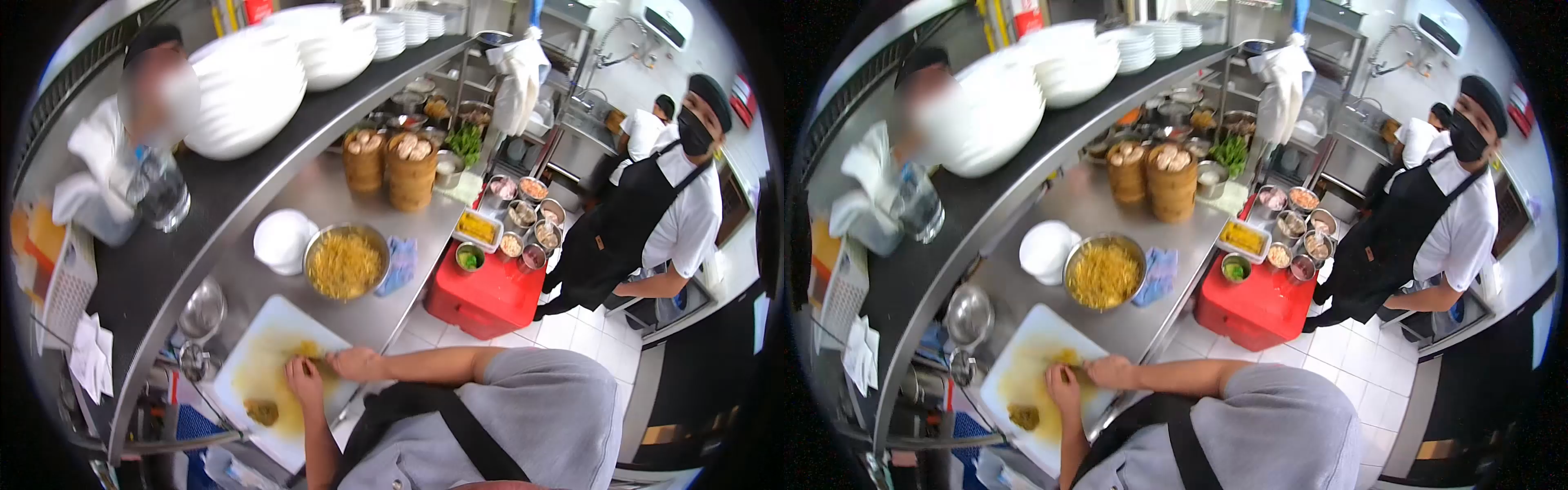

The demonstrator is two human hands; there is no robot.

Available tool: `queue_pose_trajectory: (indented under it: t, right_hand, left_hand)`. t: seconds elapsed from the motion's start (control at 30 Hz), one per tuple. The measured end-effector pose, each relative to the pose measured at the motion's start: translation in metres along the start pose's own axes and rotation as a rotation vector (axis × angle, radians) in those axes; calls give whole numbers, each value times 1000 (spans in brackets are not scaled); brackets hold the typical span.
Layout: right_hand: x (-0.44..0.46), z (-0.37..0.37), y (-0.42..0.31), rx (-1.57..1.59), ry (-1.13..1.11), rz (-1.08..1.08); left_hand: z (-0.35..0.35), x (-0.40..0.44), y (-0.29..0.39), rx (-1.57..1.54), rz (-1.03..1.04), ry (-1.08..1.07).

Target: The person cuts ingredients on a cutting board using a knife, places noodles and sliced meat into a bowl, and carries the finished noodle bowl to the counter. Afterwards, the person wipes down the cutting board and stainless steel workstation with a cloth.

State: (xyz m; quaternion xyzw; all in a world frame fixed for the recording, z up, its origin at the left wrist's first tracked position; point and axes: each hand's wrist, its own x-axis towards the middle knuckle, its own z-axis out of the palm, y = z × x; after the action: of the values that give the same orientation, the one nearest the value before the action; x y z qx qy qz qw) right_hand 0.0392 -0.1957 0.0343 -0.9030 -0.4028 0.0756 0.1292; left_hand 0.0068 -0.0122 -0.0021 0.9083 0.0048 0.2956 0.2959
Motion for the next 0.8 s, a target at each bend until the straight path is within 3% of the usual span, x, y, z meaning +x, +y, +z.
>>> queue_pose_trajectory:
  t: [0.23,0.53,0.73,0.8]
  right_hand:
    - [-2,-9,-18,98,10,23]
    - [-6,-37,-11,164,-142,94]
    - [-5,-30,-14,107,-137,110]
    - [-6,-18,-11,160,5,59]
  left_hand:
    - [-20,-5,-4,31,42,-44]
    - [-15,-6,-1,11,0,-53]
    - [-19,-3,9,10,-27,-42]
    - [-19,-6,9,-10,-9,-36]
